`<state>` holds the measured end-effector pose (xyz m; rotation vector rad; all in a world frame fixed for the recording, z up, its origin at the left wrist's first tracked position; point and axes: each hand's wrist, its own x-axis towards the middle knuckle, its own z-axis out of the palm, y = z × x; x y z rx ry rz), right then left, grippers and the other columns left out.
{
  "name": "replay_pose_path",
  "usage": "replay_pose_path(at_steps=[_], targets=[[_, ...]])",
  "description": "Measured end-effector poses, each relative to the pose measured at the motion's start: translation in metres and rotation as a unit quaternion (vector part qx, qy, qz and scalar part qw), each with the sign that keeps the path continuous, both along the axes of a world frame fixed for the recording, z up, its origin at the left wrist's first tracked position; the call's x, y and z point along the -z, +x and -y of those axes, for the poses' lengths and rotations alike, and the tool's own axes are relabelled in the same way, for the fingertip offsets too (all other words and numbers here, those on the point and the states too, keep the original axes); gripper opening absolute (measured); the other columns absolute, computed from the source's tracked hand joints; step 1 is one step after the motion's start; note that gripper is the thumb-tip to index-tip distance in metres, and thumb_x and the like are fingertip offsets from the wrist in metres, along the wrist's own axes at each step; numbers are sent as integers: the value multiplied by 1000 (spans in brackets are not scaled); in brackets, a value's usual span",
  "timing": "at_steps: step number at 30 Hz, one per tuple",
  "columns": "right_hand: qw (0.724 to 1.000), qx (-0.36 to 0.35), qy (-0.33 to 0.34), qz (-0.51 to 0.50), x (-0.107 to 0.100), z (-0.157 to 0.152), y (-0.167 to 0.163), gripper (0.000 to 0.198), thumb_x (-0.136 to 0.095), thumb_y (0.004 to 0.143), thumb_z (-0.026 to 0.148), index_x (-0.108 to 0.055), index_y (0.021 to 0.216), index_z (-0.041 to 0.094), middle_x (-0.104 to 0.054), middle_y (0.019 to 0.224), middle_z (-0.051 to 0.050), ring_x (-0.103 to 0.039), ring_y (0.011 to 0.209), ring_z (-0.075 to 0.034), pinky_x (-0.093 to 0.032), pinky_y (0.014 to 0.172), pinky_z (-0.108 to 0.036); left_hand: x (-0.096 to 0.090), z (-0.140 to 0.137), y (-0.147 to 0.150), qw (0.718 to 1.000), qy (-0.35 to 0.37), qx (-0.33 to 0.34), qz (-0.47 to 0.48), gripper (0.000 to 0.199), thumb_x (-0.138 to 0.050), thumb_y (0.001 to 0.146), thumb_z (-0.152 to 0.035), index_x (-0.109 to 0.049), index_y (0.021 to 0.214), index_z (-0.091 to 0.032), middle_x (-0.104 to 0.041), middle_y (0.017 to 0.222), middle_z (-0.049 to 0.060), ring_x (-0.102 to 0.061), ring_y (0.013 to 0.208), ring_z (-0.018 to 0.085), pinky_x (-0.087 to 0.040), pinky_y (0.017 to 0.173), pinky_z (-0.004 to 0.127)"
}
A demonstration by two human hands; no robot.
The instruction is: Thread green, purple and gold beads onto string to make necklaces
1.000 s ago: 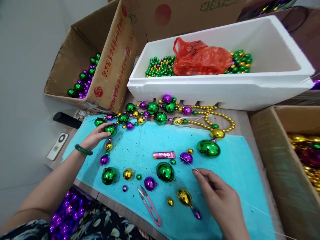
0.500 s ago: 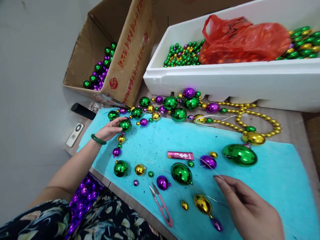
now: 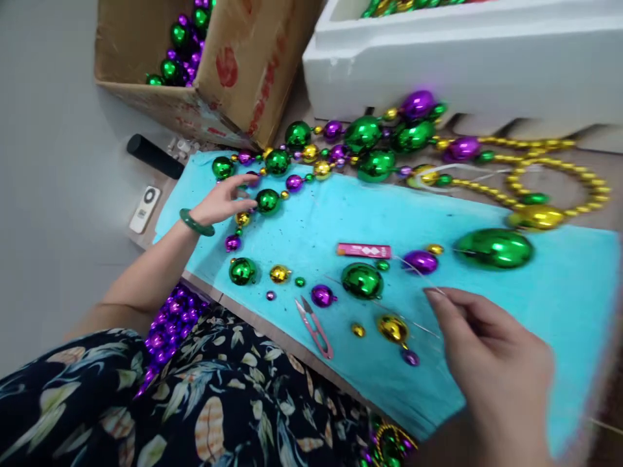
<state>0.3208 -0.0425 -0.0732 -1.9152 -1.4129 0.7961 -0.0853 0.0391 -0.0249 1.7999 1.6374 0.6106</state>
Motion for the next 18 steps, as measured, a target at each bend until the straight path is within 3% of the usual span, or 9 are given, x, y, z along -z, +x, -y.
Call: replay_pose_path(at_steps=[3, 5, 9, 12, 14, 16, 18], targets=[[999, -23, 9, -36, -19, 0, -8, 25, -65, 70, 47, -70, 74, 23, -68, 69, -6, -58, 59, -20, -45, 56, -34, -23, 13, 20, 988, 131, 0, -85, 30, -66, 76, -28, -67, 105, -22, -67, 108, 6, -58, 103, 24, -47, 91, 39], [998, -45, 27, -46, -25, -1, -10, 26, -62, 73, 44, -70, 75, 20, -67, 68, -4, -56, 59, -17, -44, 56, -30, -36, 19, 41, 979, 176, 11, -100, 21, -62, 80, -28, -70, 99, -24, -68, 101, 4, -61, 94, 22, -50, 84, 37], [994, -84, 57, -33, -35, 2, -10, 22, -60, 80, 37, -70, 79, 17, -64, 65, -1, -54, 58, -13, -41, 55, -25, -44, 30, 107, 970, 212, 113, 28, 19, -56, 85, -20, -71, 96, -25, -70, 95, 2, -63, 90, 17, -52, 83, 34], [989, -114, 84, -37, -50, 5, -16, 21, -59, 81, 34, -70, 79, 17, -66, 68, -1, -55, 59, -13, -42, 57, -24, -38, 34, 168, 954, 153, 214, 147, 24, -52, 86, -16, -70, 100, -22, -70, 101, 5, -63, 96, 17, -50, 87, 33], [986, -131, 102, -34, -64, 6, -20, 19, -59, 82, 33, -70, 80, 17, -67, 70, -1, -55, 59, -12, -42, 58, -24, -32, 32, 201, 936, 68, 266, 219, 26, -54, 85, -17, -69, 105, -21, -71, 98, 5, -64, 92, 17, -51, 83, 32], [983, -137, 122, -20, -76, 8, -21, 17, -59, 81, 31, -69, 79, 17, -66, 70, -1, -55, 59, -12, -42, 58, -25, -31, 28, 222, 924, -27, 295, 240, 26, -60, 82, -21, -69, 106, -20, -71, 83, 4, -64, 75, 16, -51, 71, 30], [983, -123, 136, -5, -85, 9, -15, 14, -62, 78, 30, -69, 77, 18, -65, 69, -1, -54, 60, -12, -42, 58, -25, -35, 22, 230, 926, -73, 306, 210, 20, -66, 77, -22, -73, 95, -18, -69, 69, 3, -61, 64, 15, -48, 64, 29]])
